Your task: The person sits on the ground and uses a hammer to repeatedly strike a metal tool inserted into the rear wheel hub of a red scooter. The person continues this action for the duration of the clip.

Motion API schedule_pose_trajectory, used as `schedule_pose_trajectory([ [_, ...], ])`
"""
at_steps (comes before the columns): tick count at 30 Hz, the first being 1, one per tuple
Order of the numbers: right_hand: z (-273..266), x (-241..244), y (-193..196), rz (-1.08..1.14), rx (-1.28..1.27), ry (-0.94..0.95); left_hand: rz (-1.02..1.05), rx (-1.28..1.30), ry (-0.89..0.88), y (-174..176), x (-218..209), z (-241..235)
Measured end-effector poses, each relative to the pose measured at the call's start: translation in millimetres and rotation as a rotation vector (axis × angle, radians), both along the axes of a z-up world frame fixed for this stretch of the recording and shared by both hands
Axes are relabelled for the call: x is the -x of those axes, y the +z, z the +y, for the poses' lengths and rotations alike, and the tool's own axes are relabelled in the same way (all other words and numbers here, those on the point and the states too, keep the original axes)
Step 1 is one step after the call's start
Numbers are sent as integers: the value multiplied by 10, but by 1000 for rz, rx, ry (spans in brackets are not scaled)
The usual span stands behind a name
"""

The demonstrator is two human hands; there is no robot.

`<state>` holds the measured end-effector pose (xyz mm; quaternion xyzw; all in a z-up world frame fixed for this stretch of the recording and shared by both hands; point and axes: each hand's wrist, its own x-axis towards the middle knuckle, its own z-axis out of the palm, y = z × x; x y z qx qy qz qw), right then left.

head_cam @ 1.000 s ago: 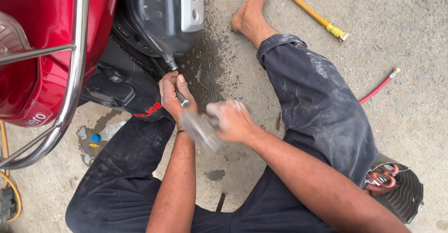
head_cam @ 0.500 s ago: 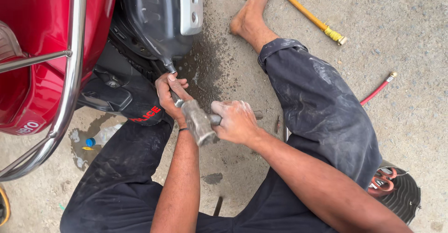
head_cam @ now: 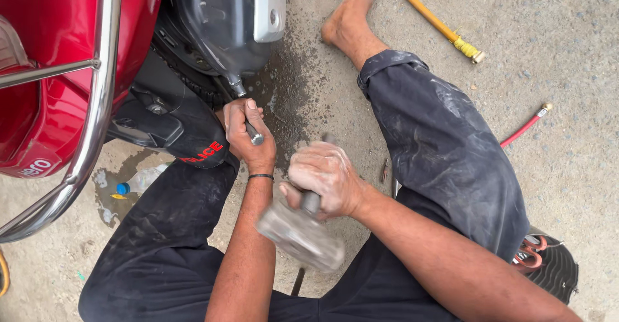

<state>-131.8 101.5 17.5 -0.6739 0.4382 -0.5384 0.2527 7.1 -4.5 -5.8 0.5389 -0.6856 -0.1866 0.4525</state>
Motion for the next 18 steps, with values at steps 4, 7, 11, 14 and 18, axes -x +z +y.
schedule_pose_trajectory([
  [4, -27, 71, 223, 187, -432, -112, -60, 51, -9, 23, 46, 30],
  [7, 6, 73, 199, 246, -407, -59, -126, 81, -7, -34, 32, 39],
  [11, 39, -18, 4, 29, -33, 126, -90, 69, -64, -85, -53, -33],
  [14, 49, -45, 2, 58, -148, 10, -133, 33, -127, -49, -34, 40],
  [18, -53, 52, 165, 201, -334, -144, -138, 97, -130, -41, 75, 8],
])
